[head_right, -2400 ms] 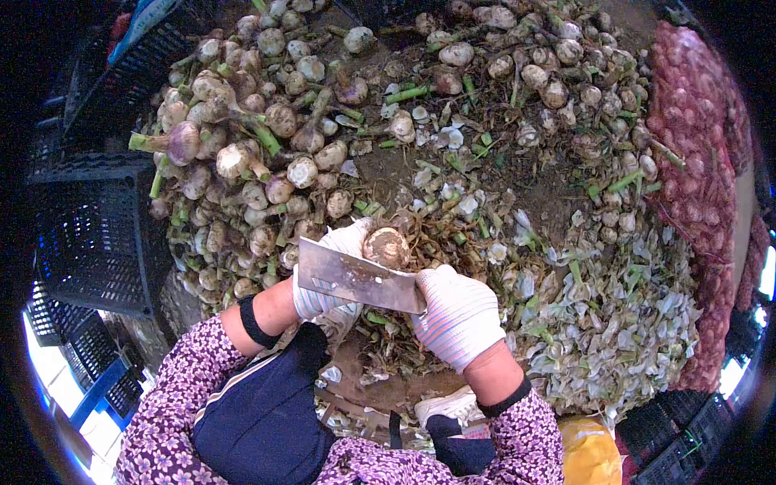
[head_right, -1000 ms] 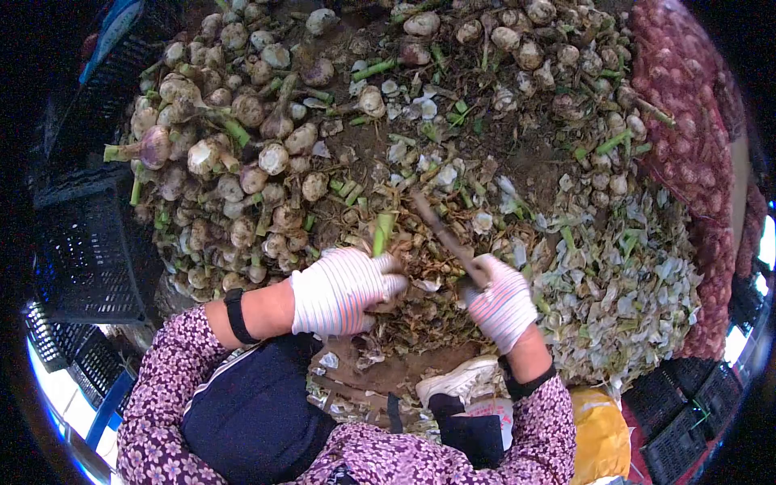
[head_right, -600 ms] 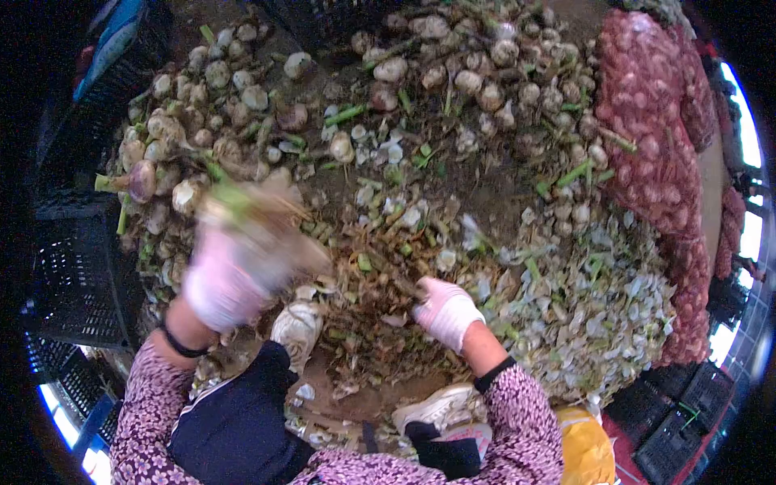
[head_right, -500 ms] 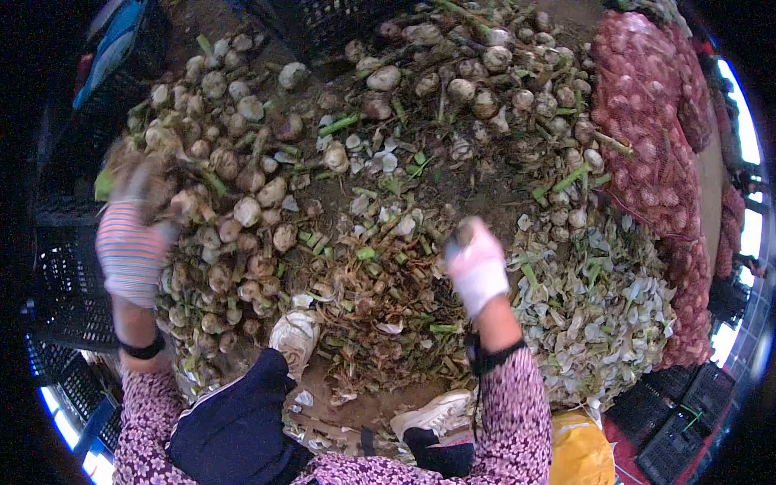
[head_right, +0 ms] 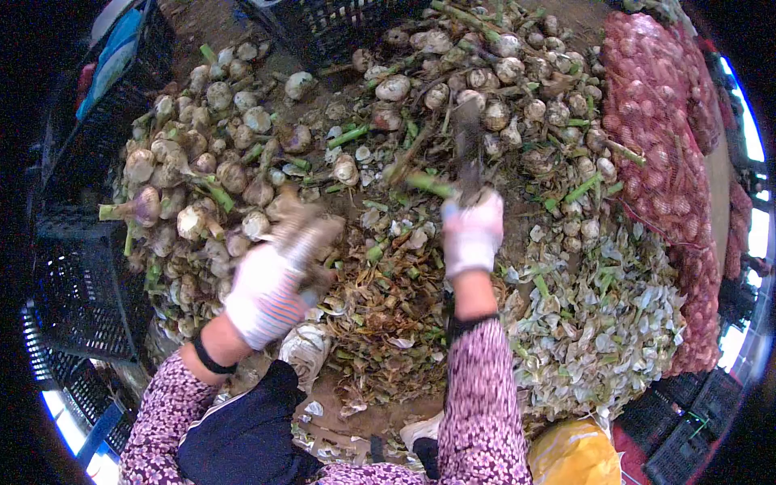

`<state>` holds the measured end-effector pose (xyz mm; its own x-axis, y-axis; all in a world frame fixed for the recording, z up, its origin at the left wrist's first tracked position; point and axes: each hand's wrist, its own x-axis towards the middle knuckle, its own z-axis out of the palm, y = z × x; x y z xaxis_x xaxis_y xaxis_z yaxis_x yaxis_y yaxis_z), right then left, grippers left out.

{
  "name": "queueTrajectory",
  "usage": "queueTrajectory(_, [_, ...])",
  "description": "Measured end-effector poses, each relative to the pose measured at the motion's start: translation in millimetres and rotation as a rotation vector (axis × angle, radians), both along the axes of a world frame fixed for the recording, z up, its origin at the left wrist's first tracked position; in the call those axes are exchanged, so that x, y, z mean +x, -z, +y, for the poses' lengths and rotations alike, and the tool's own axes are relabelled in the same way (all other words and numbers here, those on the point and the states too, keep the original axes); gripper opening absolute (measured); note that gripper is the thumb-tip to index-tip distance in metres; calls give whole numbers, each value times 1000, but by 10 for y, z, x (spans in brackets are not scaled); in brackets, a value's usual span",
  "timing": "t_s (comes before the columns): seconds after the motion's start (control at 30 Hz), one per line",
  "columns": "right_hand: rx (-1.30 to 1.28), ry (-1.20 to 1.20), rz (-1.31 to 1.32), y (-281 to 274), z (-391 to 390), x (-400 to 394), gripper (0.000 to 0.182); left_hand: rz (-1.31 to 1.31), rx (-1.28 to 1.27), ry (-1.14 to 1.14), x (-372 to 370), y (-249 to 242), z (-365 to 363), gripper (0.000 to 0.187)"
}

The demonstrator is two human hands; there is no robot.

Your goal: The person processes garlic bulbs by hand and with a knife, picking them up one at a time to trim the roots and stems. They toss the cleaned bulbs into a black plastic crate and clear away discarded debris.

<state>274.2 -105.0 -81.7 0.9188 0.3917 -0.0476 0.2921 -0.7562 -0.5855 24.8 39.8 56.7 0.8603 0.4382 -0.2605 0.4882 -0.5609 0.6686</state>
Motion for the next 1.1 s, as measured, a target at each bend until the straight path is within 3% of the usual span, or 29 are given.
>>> queueTrajectory(0.03, [10,-45,34,-171,-77,-266,28,-42,54,147,75,100,-93,83])
queueTrajectory(0.1, [63,-249,-1,-490,-194,-787,27,83,-58,262,170,266,-345,85])
queueTrajectory(0.17, [56,-269,155,-724,-242,-1202,34,47,-86,248,101,623,-531,84])
queueTrajectory(0.23, [143,-302,131,-719,-285,-1454,26,-20,-84,201,-46,734,-546,88])
queueTrajectory(0.27, [155,-262,280,-873,-291,-1471,24,-106,-79,161,-92,750,-529,92])
queueTrajectory(0.3, [173,-225,424,-957,-330,-1460,22,18,-196,85,-44,653,-460,91])
queueTrajectory(0.33, [234,-51,705,-876,-450,-1435,19,-3,-334,-2,-42,733,-410,87])
queueTrajectory(0.37, [316,-92,669,-955,-497,-1390,16,-24,-477,-90,-57,801,-406,83])
queueTrajectory(0.4, [217,-190,578,-885,-639,-1364,17,-184,-704,-284,-49,719,-422,75])
queueTrajectory(0.43, [122,-288,482,-810,-755,-1350,19,-103,-812,-238,-100,618,-297,82])
queueTrajectory(0.47, [60,-542,217,-894,-765,-1337,25,3,-935,-126,-155,702,-232,80])
queueTrajectory(0.5, [19,-673,167,-1014,-706,-1349,31,112,-1058,-7,-183,762,-210,78])
queueTrajectory(0.57, [-38,-812,23,-1049,-677,-1338,29,-357,-1333,-240,-270,701,-380,74])
queueTrajectory(0.6, [-40,-811,20,-1076,-659,-1328,29,-420,-1458,-297,-302,712,-427,70])
queueTrajectory(0.7, [-105,-872,37,-1137,-607,-1326,25,-580,-1479,-240,-355,675,-477,64])
queueTrajectory(0.73, [-102,-880,50,-1146,-595,-1329,22,-537,-1474,-298,-354,831,-557,47])
queueTrajectory(0.87, [-82,-896,49,-1068,-584,-1302,18,-584,-1559,-277,-359,900,-589,44])
queueTrajectory(1.03, [-47,-884,46,-889,-627,-1272,17,-332,-1787,-368,-384,783,-486,46])
queueTrajectory(1.07, [-20,-886,43,-842,-647,-1243,17,-334,-1420,-289,-367,726,-484,46])
queueTrajectory(1.1, [11,-888,35,-796,-659,-1213,16,-335,-1421,-286,-321,675,-430,46])
